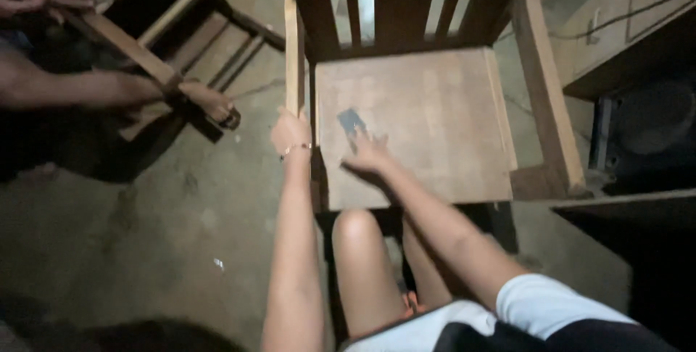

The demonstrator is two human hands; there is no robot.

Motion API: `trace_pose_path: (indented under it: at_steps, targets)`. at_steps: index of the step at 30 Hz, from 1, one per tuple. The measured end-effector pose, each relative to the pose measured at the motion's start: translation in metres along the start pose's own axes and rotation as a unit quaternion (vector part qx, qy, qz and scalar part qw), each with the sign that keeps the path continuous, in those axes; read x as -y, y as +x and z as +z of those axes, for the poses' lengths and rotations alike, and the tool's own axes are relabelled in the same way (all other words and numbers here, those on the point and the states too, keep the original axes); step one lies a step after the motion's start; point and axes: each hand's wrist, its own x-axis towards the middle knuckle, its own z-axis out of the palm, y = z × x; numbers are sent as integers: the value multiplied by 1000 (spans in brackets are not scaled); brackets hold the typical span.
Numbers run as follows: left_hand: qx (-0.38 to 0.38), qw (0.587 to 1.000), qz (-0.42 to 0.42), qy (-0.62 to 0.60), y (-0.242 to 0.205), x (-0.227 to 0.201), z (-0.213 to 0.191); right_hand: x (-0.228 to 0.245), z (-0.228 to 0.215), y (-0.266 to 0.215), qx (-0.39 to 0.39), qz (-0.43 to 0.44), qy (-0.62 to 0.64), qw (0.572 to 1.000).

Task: The person sands the seat of a wooden chair using a piece of sandpaper.

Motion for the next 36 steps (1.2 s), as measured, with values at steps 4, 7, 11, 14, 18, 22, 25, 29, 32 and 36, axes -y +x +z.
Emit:
trace_pose_path:
  at_steps: [4,7,11,14,18,22,25,29,32,36]
  targets:
    - [-16,1000,4,2,4,1,11,-93,-3,-19,11,65,148,987]
    - [-5,1000,4,-3,0,-7,-8,-175,-5,-45,-51,163,245,954]
    - [6,1000,4,-28,-6,-9,-13,-193,-50,-125,-67,212,144,964]
    - [-1,1000,3,-28,0,-8,-7,-133,-83,-133,-100,236,133,958]
    - [-8,1000,-4,-11,-11,-12,-15,-124,-14,-54,-107,193,202,954]
    - [10,1000,7,6,-8,-18,-28,-8,-31,-42,-52,61,86,993]
    - [11,1000,-5,8,0,-12,-11,23,4,-13,-23,-22,-10,999]
    - [7,1000,1,16,0,-10,-5,19,10,-14,11,-27,-80,996]
    - [6,1000,3,13,3,-8,0,-31,0,-39,-103,-3,57,993]
    - [6,1000,2,9,-2,-14,-13,-165,62,-46,-127,109,232,958]
